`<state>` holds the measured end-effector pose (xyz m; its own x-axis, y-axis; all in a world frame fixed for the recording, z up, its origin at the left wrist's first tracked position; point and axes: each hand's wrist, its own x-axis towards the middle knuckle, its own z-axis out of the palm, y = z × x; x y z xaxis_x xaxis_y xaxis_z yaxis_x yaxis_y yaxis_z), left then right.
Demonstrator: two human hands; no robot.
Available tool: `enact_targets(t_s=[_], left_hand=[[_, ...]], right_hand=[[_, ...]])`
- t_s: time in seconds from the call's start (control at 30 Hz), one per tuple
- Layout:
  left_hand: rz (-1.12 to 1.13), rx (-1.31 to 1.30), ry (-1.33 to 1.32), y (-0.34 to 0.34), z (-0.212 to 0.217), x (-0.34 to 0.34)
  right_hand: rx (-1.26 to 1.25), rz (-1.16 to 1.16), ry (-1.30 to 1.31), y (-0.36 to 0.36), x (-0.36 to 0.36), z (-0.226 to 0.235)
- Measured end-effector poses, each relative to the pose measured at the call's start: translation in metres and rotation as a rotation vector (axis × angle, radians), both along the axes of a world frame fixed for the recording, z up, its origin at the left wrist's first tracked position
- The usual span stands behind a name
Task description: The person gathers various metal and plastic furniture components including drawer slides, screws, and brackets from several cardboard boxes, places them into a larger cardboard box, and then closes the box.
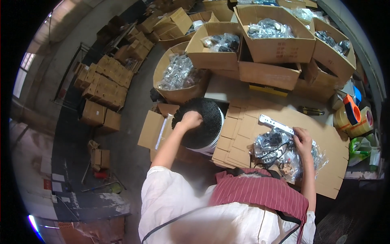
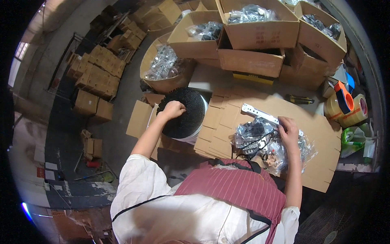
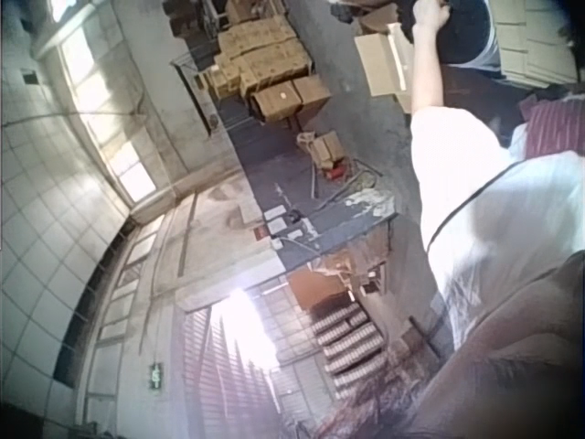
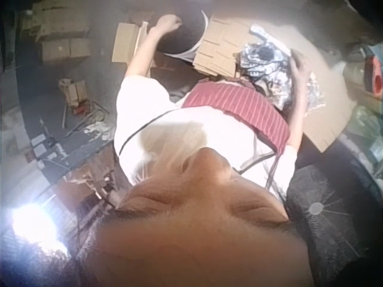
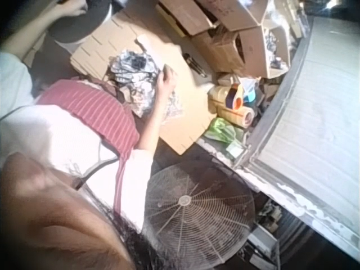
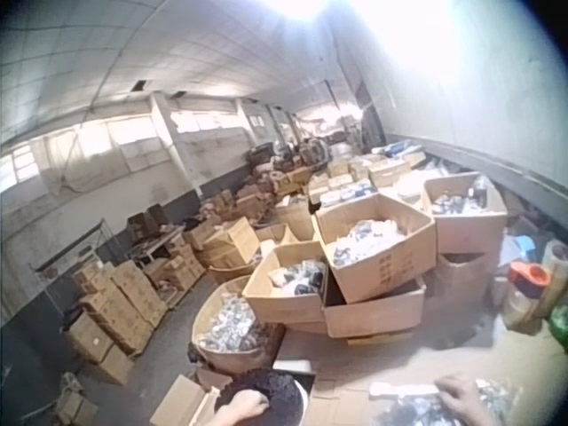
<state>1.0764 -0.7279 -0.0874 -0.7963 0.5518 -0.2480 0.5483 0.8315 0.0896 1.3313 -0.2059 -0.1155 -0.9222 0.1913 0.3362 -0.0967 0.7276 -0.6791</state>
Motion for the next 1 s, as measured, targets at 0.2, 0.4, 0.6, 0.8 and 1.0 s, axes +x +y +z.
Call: enact_targets(t_s=[0.2,0.4,0.6,0.8,1.0], left_hand=[[0.014,0.088,-0.088,-0.002,0.000,-0.006],[-0.176,0.005,-0.014,-0.010,-0.027,-0.006],[-0.134,0.102,0.001,-0.010,-0.047,-0.009],[-0.092,0.085,0.014,-0.012,-0.056,-0.018],[-0.242,-0.008,0.054,-0.010,-0.050,-0.018]], right_hand=[[-0.012,-0.007,-0.003,-0.004,0.002,0.004],[-0.011,-0.013,-0.005,-0.006,0.001,0.008],[-0.022,-0.019,0.005,-0.006,0.002,0.010],[0.005,0.003,0.024,-0.007,0.000,0.012],[0.005,-0.027,0.036,-0.007,0.004,0.009]])
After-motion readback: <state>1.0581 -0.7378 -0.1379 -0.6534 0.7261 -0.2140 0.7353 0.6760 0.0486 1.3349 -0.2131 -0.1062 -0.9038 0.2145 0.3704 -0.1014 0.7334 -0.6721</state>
